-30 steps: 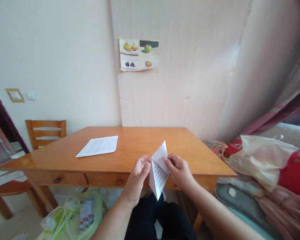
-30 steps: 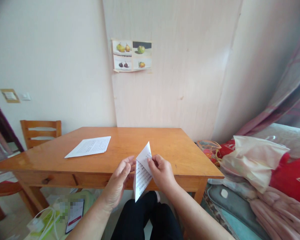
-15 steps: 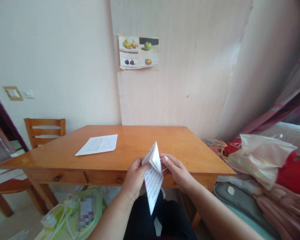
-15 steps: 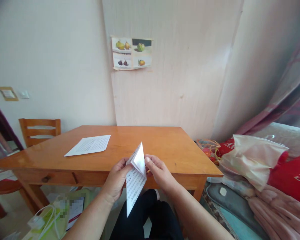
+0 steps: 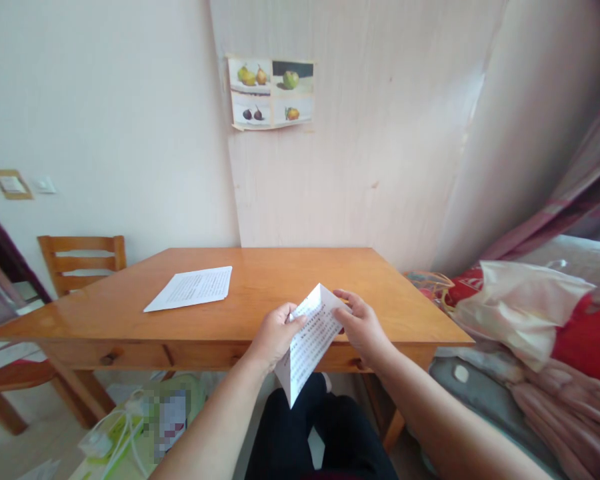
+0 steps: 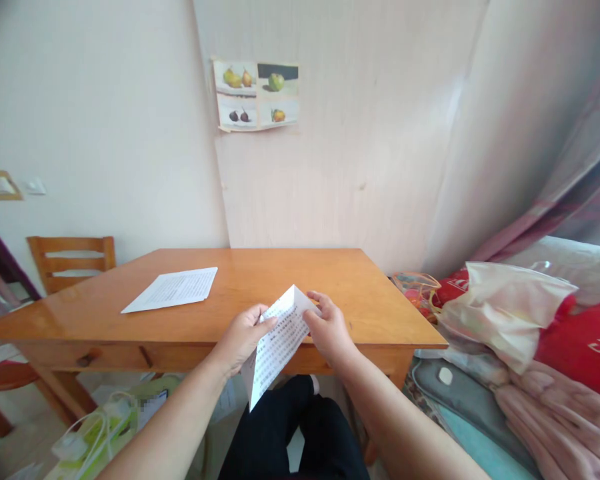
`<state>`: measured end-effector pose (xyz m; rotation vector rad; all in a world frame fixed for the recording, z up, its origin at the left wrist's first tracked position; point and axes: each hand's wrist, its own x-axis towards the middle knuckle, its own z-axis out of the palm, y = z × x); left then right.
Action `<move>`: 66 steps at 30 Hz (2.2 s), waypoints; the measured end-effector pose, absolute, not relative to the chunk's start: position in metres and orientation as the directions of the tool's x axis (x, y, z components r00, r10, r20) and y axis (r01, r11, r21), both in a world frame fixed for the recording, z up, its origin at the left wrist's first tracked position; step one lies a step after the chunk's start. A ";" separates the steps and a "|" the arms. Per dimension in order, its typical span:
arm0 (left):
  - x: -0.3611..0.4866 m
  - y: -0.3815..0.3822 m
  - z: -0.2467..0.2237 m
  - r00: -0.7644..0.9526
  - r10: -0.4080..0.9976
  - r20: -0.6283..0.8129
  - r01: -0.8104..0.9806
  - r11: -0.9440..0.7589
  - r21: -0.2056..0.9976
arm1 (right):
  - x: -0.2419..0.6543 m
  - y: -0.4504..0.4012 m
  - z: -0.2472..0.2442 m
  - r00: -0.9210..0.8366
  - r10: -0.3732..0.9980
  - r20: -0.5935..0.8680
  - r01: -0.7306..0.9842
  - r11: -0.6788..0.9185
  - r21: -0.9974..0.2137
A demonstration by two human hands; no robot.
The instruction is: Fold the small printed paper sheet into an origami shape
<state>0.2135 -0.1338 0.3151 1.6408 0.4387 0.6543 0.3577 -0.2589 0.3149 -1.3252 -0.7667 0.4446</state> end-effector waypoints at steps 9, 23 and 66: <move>0.241 -0.088 0.329 0.896 0.437 0.078 0.084 -0.339 0.937 | 0.404 -0.249 0.297 0.729 0.635 0.254 0.224 0.130 -0.966; 0.294 -0.077 0.316 0.885 0.314 0.344 0.154 -0.894 0.421 | 0.419 -0.262 0.296 0.639 0.737 0.221 0.754 -0.543 -0.369; 0.246 -0.065 0.301 0.960 0.141 0.242 0.109 -0.984 0.142 | 0.434 -0.264 0.293 0.224 0.962 0.154 0.968 -0.202 -0.151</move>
